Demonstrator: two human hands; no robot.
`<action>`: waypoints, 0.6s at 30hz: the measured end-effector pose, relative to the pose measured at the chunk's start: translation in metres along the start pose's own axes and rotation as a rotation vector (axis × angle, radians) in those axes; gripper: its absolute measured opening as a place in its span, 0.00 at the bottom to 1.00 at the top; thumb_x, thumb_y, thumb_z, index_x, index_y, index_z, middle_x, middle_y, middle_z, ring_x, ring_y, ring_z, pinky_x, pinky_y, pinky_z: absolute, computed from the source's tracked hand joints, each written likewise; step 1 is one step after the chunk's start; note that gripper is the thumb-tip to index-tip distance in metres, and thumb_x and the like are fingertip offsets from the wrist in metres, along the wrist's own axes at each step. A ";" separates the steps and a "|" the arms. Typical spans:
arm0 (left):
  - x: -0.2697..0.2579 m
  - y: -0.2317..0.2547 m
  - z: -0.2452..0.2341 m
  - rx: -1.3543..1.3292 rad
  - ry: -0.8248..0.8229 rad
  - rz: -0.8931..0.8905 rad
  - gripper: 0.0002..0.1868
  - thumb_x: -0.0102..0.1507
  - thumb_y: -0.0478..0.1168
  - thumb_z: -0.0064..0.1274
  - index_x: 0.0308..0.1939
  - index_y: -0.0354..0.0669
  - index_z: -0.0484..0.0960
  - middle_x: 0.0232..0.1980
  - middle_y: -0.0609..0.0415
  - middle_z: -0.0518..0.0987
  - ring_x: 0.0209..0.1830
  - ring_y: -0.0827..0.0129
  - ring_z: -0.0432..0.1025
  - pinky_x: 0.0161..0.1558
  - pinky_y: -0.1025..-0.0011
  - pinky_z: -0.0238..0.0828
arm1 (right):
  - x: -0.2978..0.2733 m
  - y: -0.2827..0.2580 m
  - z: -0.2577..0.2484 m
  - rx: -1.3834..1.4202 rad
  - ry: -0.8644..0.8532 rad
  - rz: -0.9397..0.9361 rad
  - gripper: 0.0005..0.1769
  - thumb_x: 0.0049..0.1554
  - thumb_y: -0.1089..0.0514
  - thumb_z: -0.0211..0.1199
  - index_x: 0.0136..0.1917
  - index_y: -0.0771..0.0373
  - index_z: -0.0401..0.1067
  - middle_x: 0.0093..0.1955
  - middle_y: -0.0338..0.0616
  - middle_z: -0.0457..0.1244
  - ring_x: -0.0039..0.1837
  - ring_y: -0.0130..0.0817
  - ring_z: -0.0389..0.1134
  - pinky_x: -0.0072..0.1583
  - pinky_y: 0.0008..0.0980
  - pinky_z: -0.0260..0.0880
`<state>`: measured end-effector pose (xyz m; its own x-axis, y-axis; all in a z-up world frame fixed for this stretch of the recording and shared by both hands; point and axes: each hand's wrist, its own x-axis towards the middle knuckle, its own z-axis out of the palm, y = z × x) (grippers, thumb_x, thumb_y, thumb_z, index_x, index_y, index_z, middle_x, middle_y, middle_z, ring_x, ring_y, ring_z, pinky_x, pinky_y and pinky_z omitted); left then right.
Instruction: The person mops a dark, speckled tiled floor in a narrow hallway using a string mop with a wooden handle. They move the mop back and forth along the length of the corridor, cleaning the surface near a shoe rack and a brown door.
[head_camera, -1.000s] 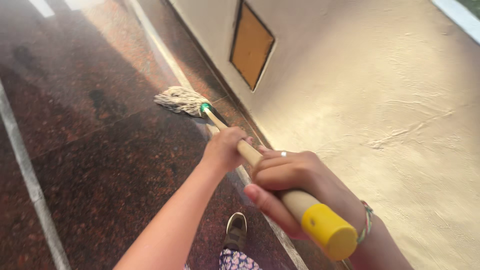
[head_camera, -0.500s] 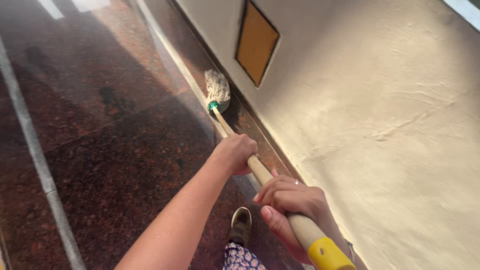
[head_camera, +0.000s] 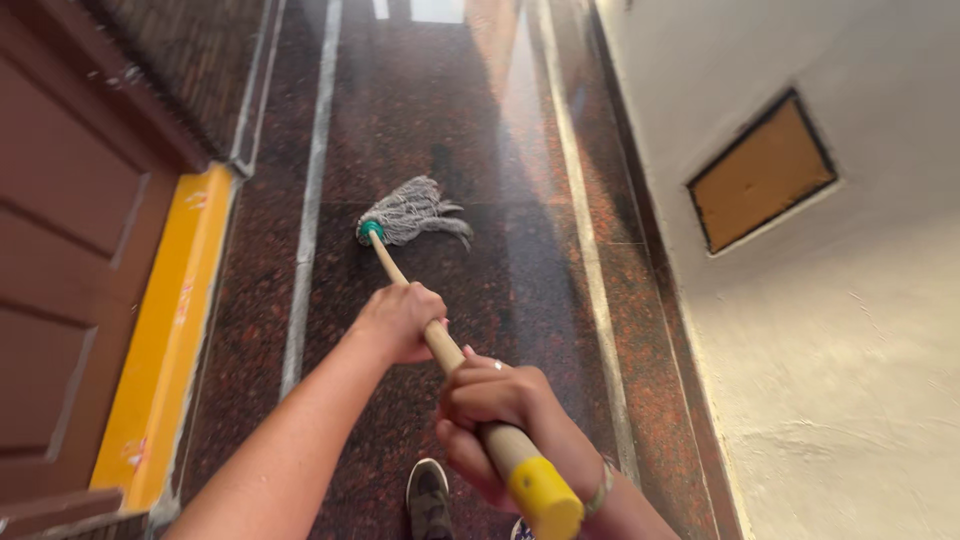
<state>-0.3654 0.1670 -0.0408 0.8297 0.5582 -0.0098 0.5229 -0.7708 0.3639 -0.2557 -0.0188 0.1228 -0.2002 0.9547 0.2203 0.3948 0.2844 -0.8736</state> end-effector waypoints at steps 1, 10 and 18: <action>-0.024 -0.020 -0.002 -0.028 0.039 -0.068 0.12 0.58 0.50 0.59 0.27 0.47 0.86 0.34 0.49 0.84 0.38 0.49 0.80 0.42 0.52 0.78 | 0.015 0.005 0.015 0.052 -0.059 -0.006 0.09 0.50 0.60 0.64 0.32 0.61 0.67 0.34 0.40 0.65 0.42 0.35 0.70 0.62 0.37 0.68; -0.163 -0.122 -0.014 -0.113 0.093 -0.541 0.13 0.58 0.53 0.60 0.37 0.52 0.89 0.38 0.45 0.85 0.40 0.47 0.81 0.44 0.52 0.79 | 0.087 0.006 0.112 0.100 -0.407 -0.164 0.11 0.44 0.60 0.68 0.32 0.60 0.65 0.34 0.40 0.64 0.40 0.36 0.69 0.46 0.35 0.69; -0.152 -0.038 0.027 -0.272 0.425 -0.417 0.13 0.60 0.47 0.61 0.45 0.48 0.89 0.42 0.48 0.86 0.43 0.47 0.80 0.50 0.55 0.77 | 0.027 -0.009 0.053 0.003 -0.452 -0.219 0.13 0.39 0.62 0.68 0.28 0.58 0.62 0.33 0.38 0.62 0.39 0.38 0.68 0.43 0.37 0.68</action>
<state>-0.5057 0.1031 -0.0786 0.3890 0.9093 0.1475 0.6700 -0.3892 0.6321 -0.3118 0.0000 0.1136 -0.6466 0.7390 0.1891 0.2980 0.4729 -0.8292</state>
